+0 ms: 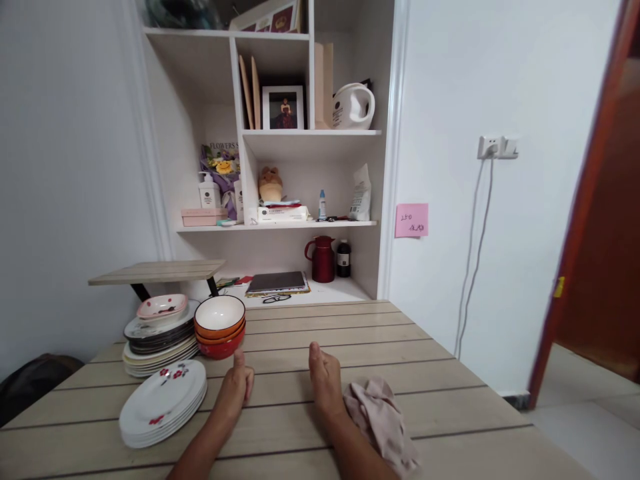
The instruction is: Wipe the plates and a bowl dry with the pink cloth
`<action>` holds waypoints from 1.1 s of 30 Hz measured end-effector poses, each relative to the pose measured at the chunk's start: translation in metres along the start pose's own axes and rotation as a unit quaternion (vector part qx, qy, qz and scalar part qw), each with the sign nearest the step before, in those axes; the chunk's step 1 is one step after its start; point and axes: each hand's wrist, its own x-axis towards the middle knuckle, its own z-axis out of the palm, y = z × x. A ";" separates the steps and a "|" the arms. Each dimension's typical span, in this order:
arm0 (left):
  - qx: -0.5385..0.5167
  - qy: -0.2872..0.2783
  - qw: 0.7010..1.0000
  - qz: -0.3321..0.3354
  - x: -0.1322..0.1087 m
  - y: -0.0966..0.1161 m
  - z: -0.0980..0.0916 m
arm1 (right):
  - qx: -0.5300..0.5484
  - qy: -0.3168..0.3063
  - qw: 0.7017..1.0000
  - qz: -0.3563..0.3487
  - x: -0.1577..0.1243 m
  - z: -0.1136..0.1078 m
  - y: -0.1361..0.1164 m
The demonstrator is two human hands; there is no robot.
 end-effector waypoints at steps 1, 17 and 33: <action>0.000 0.001 1.000 -0.001 0.000 0.000 0.000 | -0.001 -0.001 1.000 0.002 0.000 0.000 0.000; 0.010 0.016 1.000 0.013 -0.003 -0.001 0.000 | -0.023 -0.023 0.999 -0.030 0.001 0.007 0.008; 0.027 0.012 0.999 0.022 -0.001 -0.003 0.001 | -0.032 -0.021 0.999 -0.039 0.004 0.008 0.013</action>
